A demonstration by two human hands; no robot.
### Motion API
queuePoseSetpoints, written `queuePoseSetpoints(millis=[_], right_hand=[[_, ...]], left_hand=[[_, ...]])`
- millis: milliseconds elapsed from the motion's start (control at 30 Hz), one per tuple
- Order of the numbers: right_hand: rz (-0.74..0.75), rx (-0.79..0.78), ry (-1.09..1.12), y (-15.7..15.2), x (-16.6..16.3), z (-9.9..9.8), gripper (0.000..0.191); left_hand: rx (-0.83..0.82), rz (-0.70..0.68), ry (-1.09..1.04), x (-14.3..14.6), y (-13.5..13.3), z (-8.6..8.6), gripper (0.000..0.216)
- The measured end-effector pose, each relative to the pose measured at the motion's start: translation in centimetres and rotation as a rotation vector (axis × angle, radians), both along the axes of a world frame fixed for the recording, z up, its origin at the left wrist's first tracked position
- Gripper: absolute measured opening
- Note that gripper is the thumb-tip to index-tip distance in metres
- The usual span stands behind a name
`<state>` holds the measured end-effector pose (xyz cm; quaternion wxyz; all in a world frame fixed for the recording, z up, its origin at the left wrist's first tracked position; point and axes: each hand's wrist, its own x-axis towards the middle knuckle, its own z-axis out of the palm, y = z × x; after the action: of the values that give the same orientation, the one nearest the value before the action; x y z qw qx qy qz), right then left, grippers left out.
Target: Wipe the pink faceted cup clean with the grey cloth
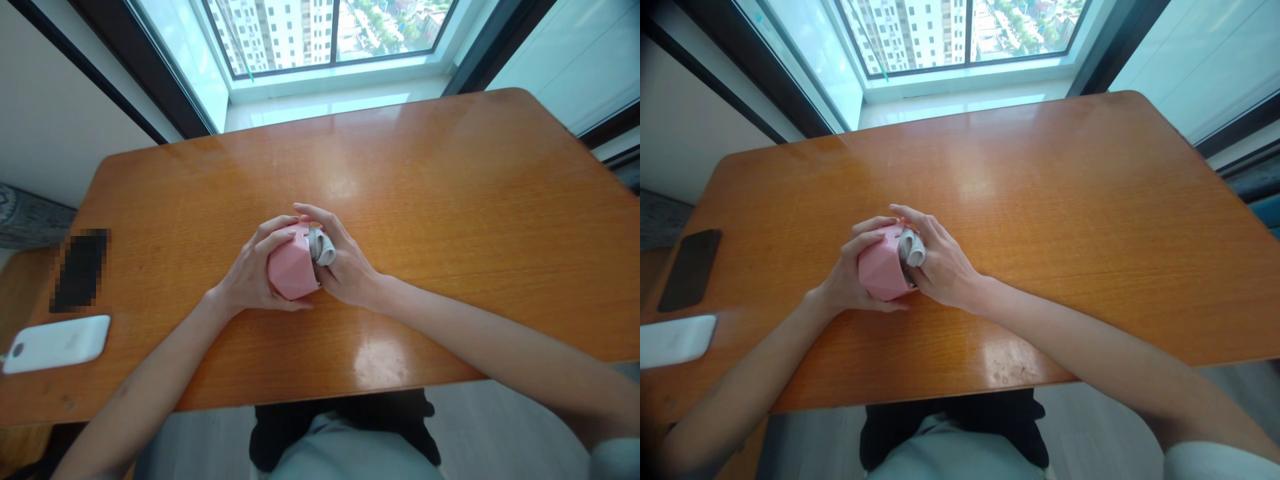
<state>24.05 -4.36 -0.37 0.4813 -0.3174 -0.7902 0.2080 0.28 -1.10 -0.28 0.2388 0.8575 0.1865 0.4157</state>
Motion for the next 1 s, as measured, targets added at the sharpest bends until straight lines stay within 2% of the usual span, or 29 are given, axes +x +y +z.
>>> queuePoseSetpoints(millis=[167, 367, 467, 567, 700, 800, 900, 1000], right_hand=[[0.003, -0.012, 0.001, -0.1, 0.1, 0.1, 0.056], [0.049, -0.109, 0.034, -0.5, 0.2, 1.1, 0.070], [0.062, -0.147, 0.050, -0.7, 0.2, 1.4, 0.071], [0.061, -0.153, 0.056, -0.6, 0.2, 1.3, 0.070], [0.034, -0.119, 0.034, -0.3, 0.2, 0.9, 0.063], [0.016, -0.121, 0.029, -0.1, 0.2, 0.6, 0.060], [0.011, -0.121, 0.024, -0.1, 0.2, 0.5, 0.062], [0.005, -0.108, 0.015, -0.3, 0.2, 0.4, 0.061]], left_hand=[[-0.124, -0.051, -0.058, 0.4, -0.3, 0.4, 0.134], [-0.518, -0.091, -0.157, 0.6, -1.0, 0.3, 0.098], [-0.627, -0.091, -0.192, 0.8, -1.3, 0.1, 0.096], [-0.516, -0.056, -0.191, 0.6, -0.9, -0.2, 0.110], [-0.083, -0.020, -0.087, -0.3, 0.4, -0.4, 0.141], [0.163, 0.030, 0.055, -0.8, 0.8, -0.3, 0.142], [0.220, 0.094, 0.069, -0.6, 0.3, 0.0, 0.133], [0.093, 0.080, 0.058, -0.2, -0.4, 0.5, 0.133]])
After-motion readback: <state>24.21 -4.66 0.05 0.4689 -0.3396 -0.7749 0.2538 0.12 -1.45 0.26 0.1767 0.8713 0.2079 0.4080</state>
